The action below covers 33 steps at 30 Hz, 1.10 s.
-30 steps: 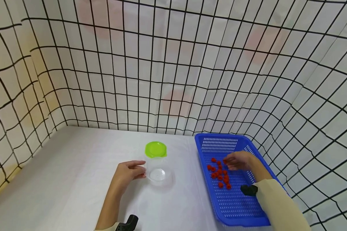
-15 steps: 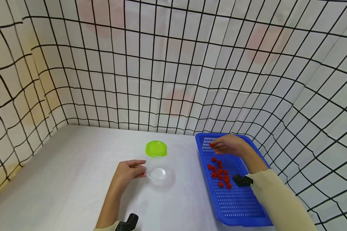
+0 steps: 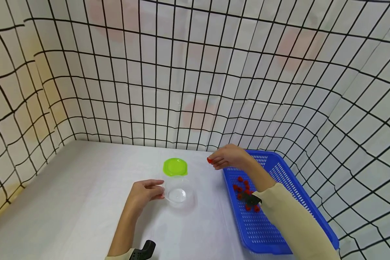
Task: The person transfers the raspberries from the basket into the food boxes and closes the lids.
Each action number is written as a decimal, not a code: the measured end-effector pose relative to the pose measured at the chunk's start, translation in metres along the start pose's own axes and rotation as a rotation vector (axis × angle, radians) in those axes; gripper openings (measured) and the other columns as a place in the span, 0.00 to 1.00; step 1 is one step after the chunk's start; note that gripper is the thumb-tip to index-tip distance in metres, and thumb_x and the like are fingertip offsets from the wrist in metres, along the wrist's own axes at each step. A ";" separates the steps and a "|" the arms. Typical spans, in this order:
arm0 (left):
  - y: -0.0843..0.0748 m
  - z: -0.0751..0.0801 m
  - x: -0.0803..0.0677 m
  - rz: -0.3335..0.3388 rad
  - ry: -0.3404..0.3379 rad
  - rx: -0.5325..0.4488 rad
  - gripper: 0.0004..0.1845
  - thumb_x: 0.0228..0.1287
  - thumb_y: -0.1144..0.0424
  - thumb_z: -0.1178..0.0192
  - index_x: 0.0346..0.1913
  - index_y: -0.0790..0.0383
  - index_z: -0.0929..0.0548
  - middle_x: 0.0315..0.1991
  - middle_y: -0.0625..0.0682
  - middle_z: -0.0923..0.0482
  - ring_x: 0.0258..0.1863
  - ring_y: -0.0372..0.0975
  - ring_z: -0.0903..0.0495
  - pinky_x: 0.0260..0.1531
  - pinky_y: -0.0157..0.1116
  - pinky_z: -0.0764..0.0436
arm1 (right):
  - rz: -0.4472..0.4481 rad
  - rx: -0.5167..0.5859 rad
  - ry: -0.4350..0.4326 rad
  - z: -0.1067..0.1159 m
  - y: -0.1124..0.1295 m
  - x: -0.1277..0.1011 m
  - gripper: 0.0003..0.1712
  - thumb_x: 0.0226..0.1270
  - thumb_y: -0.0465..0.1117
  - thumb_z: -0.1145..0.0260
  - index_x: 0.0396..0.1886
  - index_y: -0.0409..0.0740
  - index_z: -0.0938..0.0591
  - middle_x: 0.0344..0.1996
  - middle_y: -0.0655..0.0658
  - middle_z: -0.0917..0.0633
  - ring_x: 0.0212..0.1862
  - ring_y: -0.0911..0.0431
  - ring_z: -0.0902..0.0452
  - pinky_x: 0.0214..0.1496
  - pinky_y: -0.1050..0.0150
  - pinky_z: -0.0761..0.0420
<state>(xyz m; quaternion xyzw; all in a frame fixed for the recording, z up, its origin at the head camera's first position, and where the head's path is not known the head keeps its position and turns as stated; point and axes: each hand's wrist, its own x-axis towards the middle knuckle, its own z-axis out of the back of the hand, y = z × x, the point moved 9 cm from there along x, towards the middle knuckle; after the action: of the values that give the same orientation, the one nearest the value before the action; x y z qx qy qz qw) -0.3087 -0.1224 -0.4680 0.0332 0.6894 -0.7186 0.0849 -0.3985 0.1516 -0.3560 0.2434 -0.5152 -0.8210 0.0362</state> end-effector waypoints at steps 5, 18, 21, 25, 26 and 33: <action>0.001 0.000 0.000 -0.001 0.004 -0.008 0.16 0.62 0.70 0.32 0.53 0.70 0.14 0.39 0.64 0.12 0.28 0.43 0.11 0.38 0.37 0.11 | 0.004 -0.018 0.039 -0.029 0.006 0.010 0.16 0.66 0.39 0.29 0.47 0.30 0.14 0.35 0.42 0.11 0.33 0.54 0.12 0.47 0.59 0.11; 0.000 0.000 0.001 0.002 0.005 -0.011 0.16 0.62 0.70 0.32 0.53 0.70 0.14 0.39 0.63 0.11 0.29 0.44 0.11 0.39 0.37 0.10 | -0.040 -0.113 0.105 -0.093 0.002 0.029 0.13 0.66 0.39 0.30 0.43 0.33 0.13 0.42 0.34 0.11 0.33 0.53 0.13 0.44 0.61 0.10; 0.000 0.000 0.001 -0.005 0.007 -0.017 0.16 0.62 0.70 0.32 0.53 0.71 0.14 0.39 0.64 0.11 0.28 0.44 0.11 0.39 0.37 0.10 | -0.050 -0.114 0.121 -0.102 -0.002 0.031 0.13 0.65 0.39 0.30 0.43 0.33 0.13 0.39 0.35 0.11 0.34 0.51 0.13 0.43 0.62 0.11; -0.001 0.000 0.002 -0.013 0.009 -0.025 0.17 0.62 0.71 0.32 0.53 0.72 0.14 0.39 0.65 0.12 0.28 0.44 0.11 0.39 0.37 0.10 | -0.060 -0.106 0.125 -0.109 -0.007 0.034 0.12 0.65 0.38 0.30 0.41 0.33 0.12 0.33 0.41 0.11 0.35 0.49 0.13 0.42 0.62 0.11; -0.001 0.000 0.002 -0.013 0.009 -0.025 0.17 0.62 0.71 0.32 0.53 0.72 0.14 0.39 0.65 0.12 0.28 0.44 0.10 0.39 0.37 0.10 | -0.060 -0.104 0.126 -0.110 -0.009 0.034 0.12 0.65 0.38 0.30 0.41 0.33 0.12 0.33 0.41 0.11 0.35 0.49 0.14 0.42 0.62 0.11; 0.000 0.000 0.002 -0.013 0.001 -0.008 0.16 0.62 0.71 0.32 0.52 0.71 0.14 0.38 0.63 0.11 0.28 0.44 0.11 0.39 0.37 0.10 | -0.074 -0.087 0.106 -0.111 -0.017 0.041 0.12 0.66 0.38 0.31 0.42 0.32 0.12 0.38 0.36 0.11 0.34 0.51 0.15 0.43 0.63 0.11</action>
<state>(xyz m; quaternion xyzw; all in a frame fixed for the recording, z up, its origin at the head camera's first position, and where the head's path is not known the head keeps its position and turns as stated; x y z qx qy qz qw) -0.3105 -0.1226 -0.4682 0.0285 0.6926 -0.7164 0.0799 -0.3822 0.0550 -0.4248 0.3034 -0.4670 -0.8294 0.0438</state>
